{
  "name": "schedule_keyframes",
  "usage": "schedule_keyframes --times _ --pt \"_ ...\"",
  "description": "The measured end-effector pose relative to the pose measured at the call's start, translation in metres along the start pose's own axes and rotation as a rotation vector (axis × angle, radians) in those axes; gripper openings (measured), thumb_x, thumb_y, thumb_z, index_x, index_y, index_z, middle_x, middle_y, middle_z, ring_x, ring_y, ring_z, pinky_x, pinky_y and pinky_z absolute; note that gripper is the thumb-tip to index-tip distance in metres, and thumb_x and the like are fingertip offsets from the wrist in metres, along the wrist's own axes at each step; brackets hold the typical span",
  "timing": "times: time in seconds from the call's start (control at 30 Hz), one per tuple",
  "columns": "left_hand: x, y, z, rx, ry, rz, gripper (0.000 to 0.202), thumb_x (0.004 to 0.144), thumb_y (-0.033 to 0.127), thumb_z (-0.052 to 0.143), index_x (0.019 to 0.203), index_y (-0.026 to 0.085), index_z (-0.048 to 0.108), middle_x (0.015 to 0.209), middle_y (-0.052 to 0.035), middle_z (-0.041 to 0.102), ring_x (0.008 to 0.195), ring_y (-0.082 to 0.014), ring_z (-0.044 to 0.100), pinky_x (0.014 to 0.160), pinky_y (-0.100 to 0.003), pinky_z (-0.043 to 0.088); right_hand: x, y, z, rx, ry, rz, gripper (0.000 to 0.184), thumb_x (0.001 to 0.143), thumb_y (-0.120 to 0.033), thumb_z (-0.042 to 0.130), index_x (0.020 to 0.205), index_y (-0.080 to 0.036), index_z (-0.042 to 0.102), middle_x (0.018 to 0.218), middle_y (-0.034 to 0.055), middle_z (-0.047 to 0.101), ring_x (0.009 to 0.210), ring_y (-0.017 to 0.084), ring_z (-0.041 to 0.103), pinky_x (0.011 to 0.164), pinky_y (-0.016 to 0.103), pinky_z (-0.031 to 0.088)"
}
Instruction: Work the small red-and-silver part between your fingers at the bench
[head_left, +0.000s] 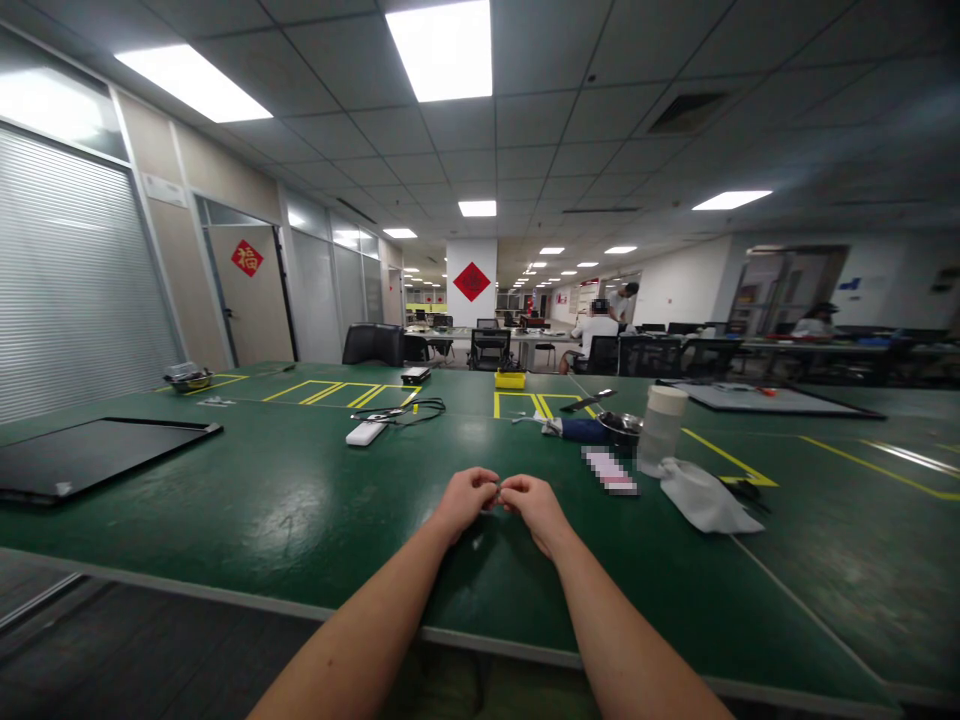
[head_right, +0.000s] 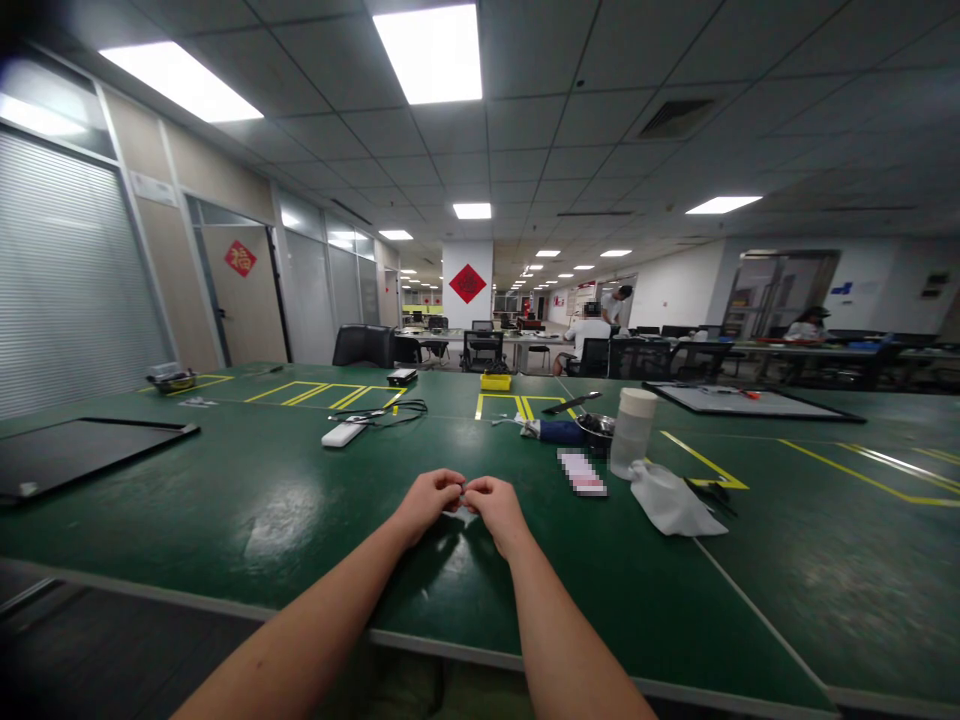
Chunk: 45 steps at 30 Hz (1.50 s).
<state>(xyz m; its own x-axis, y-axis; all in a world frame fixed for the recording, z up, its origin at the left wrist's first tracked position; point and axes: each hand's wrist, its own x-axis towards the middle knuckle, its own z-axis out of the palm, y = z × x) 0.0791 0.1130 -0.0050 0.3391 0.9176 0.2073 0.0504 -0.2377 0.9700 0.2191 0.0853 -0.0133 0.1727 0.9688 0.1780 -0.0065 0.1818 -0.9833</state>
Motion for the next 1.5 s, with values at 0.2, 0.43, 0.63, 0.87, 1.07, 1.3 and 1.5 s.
schedule_keyframes --times 0.2,0.43,0.63,0.87,1.07,1.3,1.5 --pt "0.0006 -0.0002 -0.0003 -0.008 -0.007 0.012 0.025 0.07 0.012 0.054 0.093 0.011 0.064 0.068 -0.0018 0.064 0.053 -0.0087 0.054 0.053 -0.019 0.044 0.0009 -0.0009 -0.0007 0.089 -0.009 0.063 0.015 0.06 -0.015 0.06 0.073 -0.012 0.065 0.064 0.0048 0.068 0.06 0.014 0.065 0.055 0.022 0.048" --pt "-0.0015 0.0065 0.0004 -0.013 -0.017 -0.047 0.024 0.072 0.011 0.05 0.088 0.012 0.068 0.07 -0.0033 0.066 0.055 -0.0092 0.055 0.055 -0.02 0.045 0.0014 -0.0004 -0.001 0.094 0.006 0.073 0.012 0.059 -0.013 0.061 0.07 -0.012 0.066 0.061 0.0038 0.068 0.057 0.014 0.065 0.054 0.021 0.049" --pt "0.001 0.0018 -0.0006 -0.067 -0.021 -0.051 0.023 0.074 0.013 0.05 0.088 0.011 0.068 0.065 -0.0037 0.066 0.054 -0.0104 0.056 0.055 -0.021 0.045 0.0024 -0.0002 -0.0012 0.109 0.011 0.099 0.01 0.065 -0.019 0.063 0.071 -0.012 0.066 0.06 0.0049 0.067 0.057 0.014 0.064 0.053 0.021 0.049" --pt "0.0016 0.0013 -0.0004 -0.166 -0.037 -0.069 0.021 0.076 0.022 0.052 0.084 0.01 0.068 0.067 -0.0031 0.064 0.052 -0.0092 0.055 0.056 -0.021 0.045 0.0031 -0.0009 -0.0013 0.17 -0.007 0.117 0.024 0.076 -0.034 0.061 0.07 -0.011 0.064 0.061 0.0061 0.066 0.055 0.013 0.063 0.051 0.021 0.048" --pt "-0.0002 0.0058 0.0012 -0.207 0.001 -0.118 0.026 0.079 0.031 0.052 0.081 0.009 0.066 0.065 -0.0022 0.062 0.049 -0.0084 0.054 0.053 -0.021 0.045 0.0023 -0.0045 0.0003 0.226 0.027 0.162 0.035 0.082 -0.044 0.056 0.068 -0.012 0.061 0.057 0.0065 0.065 0.052 0.013 0.063 0.05 0.021 0.047" --pt "-0.0011 0.0058 0.0006 -0.256 0.011 -0.145 0.037 0.083 0.042 0.051 0.084 0.008 0.066 0.068 -0.0061 0.066 0.052 -0.0112 0.058 0.058 -0.025 0.048 0.0034 -0.0042 0.0012 0.247 0.053 0.193 0.042 0.086 -0.047 0.052 0.066 -0.011 0.061 0.059 0.0079 0.066 0.05 0.013 0.063 0.048 0.021 0.047" --pt "-0.0005 0.0043 -0.0011 -0.308 0.038 -0.182 0.058 0.089 0.053 0.035 0.088 0.006 0.068 0.075 -0.0115 0.069 0.058 -0.0156 0.063 0.062 -0.029 0.052 0.0033 -0.0036 -0.0002 0.282 0.059 0.19 0.058 0.089 -0.056 0.037 0.065 -0.011 0.064 0.061 0.0113 0.067 0.052 0.015 0.064 0.05 0.023 0.048"
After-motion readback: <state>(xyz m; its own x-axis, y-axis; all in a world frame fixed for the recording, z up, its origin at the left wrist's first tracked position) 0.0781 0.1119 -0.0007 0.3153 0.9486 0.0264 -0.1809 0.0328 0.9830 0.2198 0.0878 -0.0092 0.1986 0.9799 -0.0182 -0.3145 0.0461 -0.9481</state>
